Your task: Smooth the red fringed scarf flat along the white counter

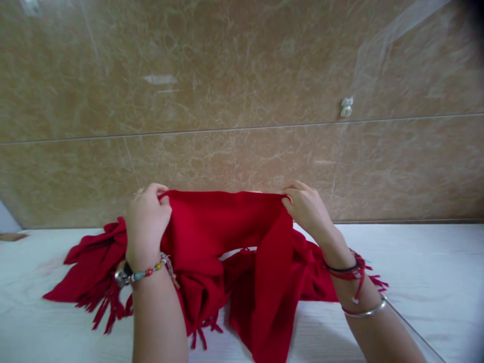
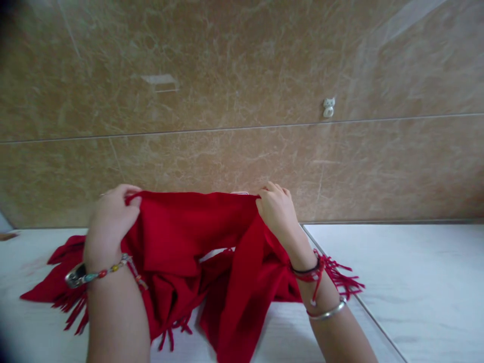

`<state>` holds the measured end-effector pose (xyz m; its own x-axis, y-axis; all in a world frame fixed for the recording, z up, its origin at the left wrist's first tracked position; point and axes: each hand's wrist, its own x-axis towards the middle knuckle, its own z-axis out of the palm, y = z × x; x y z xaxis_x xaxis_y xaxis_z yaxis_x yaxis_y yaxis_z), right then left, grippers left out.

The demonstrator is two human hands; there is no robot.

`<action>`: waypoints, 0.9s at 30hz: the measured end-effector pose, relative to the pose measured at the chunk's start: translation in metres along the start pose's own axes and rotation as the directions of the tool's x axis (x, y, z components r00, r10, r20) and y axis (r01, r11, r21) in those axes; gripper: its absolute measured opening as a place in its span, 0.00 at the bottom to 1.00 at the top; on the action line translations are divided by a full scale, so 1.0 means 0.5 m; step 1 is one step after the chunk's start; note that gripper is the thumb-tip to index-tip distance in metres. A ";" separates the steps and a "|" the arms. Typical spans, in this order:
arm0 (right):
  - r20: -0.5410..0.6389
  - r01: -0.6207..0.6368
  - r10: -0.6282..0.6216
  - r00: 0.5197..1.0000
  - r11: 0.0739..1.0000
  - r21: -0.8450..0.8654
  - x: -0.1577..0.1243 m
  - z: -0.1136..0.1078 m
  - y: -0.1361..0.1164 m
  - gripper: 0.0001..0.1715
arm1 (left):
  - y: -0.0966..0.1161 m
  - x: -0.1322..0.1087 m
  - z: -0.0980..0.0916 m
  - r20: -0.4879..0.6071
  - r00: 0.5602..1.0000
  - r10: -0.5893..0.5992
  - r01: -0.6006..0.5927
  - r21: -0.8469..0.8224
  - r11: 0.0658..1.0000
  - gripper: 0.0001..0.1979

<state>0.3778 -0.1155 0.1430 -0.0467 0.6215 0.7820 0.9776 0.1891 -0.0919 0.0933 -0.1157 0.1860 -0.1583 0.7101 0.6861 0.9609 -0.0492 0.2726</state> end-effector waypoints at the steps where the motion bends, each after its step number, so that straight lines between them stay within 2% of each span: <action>1: -0.001 0.023 -0.023 1.000 0.999 0.042 0.000 0.000 -0.003 0.15 | 0.012 -0.005 0.008 0.100 0.992 0.080 -0.080 0.000 0.997 0.18; 2: 0.003 0.048 -0.049 0.999 0.996 0.081 0.000 -0.001 -0.008 0.15 | 0.030 -0.013 0.016 0.193 0.966 0.169 -0.167 -0.027 0.986 0.22; 3: 0.005 0.071 -0.072 0.997 0.991 0.114 -0.002 -0.002 -0.016 0.15 | 0.051 -0.022 0.025 0.288 0.910 0.297 -0.278 -0.106 0.955 0.27; 4: 0.003 0.091 -0.092 0.996 0.986 0.141 -0.003 -0.004 -0.024 0.15 | 0.076 -0.033 0.033 0.339 0.845 0.413 -0.367 -0.196 0.910 0.32; 5: -0.005 0.107 -0.108 0.994 0.981 0.162 -0.005 -0.006 -0.033 0.15 | 0.100 -0.044 0.040 0.337 0.809 0.481 -0.411 -0.260 0.874 0.34; 6: -0.019 0.122 -0.120 0.993 0.976 0.180 -0.008 -0.009 -0.042 0.15 | 0.123 -0.053 0.046 0.304 0.808 0.505 -0.425 -0.293 0.856 0.33; 8: -0.060 0.147 -0.138 0.989 0.966 0.214 -0.012 -0.016 -0.056 0.15 | 0.155 -0.065 0.051 0.260 0.800 0.541 -0.441 -0.359 0.823 0.20; 10: -0.105 0.163 -0.141 0.984 0.957 0.240 -0.015 -0.021 -0.064 0.14 | 0.167 -0.067 0.051 0.236 0.793 0.562 -0.441 -0.414 0.796 0.10; 12: -0.144 0.167 -0.133 0.981 0.953 0.255 -0.015 -0.025 -0.069 0.14 | 0.164 -0.064 0.049 0.197 0.790 0.580 -0.453 -0.451 0.769 0.08; 14: -0.167 0.169 -0.128 0.978 0.949 0.265 -0.015 -0.026 -0.071 0.14 | 0.158 -0.062 0.047 0.164 0.780 0.604 -0.478 -0.465 0.745 0.13; 16: -0.180 0.174 -0.128 0.975 0.947 0.269 -0.016 -0.024 -0.074 0.14 | 0.158 -0.063 0.047 0.181 0.755 0.630 -0.501 -0.460 0.733 0.18; 17: -0.183 0.174 -0.128 0.975 0.949 0.263 -0.016 -0.022 -0.075 0.14 | 0.159 -0.064 0.047 0.190 0.749 0.635 -0.507 -0.452 0.734 0.16; 19: -0.174 0.164 -0.126 0.977 0.960 0.228 -0.017 -0.017 -0.076 0.14 | 0.164 -0.064 0.047 0.154 0.768 0.622 -0.515 -0.430 0.742 0.10; 22: -0.121 0.125 -0.110 0.987 0.984 0.124 -0.019 -0.006 -0.074 0.14 | 0.159 -0.054 0.041 0.000 0.840 0.543 -0.495 -0.410 0.766 0.09; 25: -0.089 0.075 -0.071 0.994 0.997 0.037 -0.018 0.005 -0.064 0.14 | 0.129 -0.037 0.026 -0.166 0.902 0.399 -0.431 -0.398 0.810 0.09; 27: -0.085 0.053 -0.053 0.995 0.999 0.004 -0.016 0.009 -0.052 0.15 | 0.095 -0.026 0.014 -0.273 0.923 0.273 -0.365 -0.387 0.847 0.09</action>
<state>0.3520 -0.1218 0.1366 -0.0809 0.5439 0.8352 0.9729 0.2253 -0.0525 0.1428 -0.1223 0.1854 0.0538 0.4501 0.8913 0.7838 -0.5721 0.2416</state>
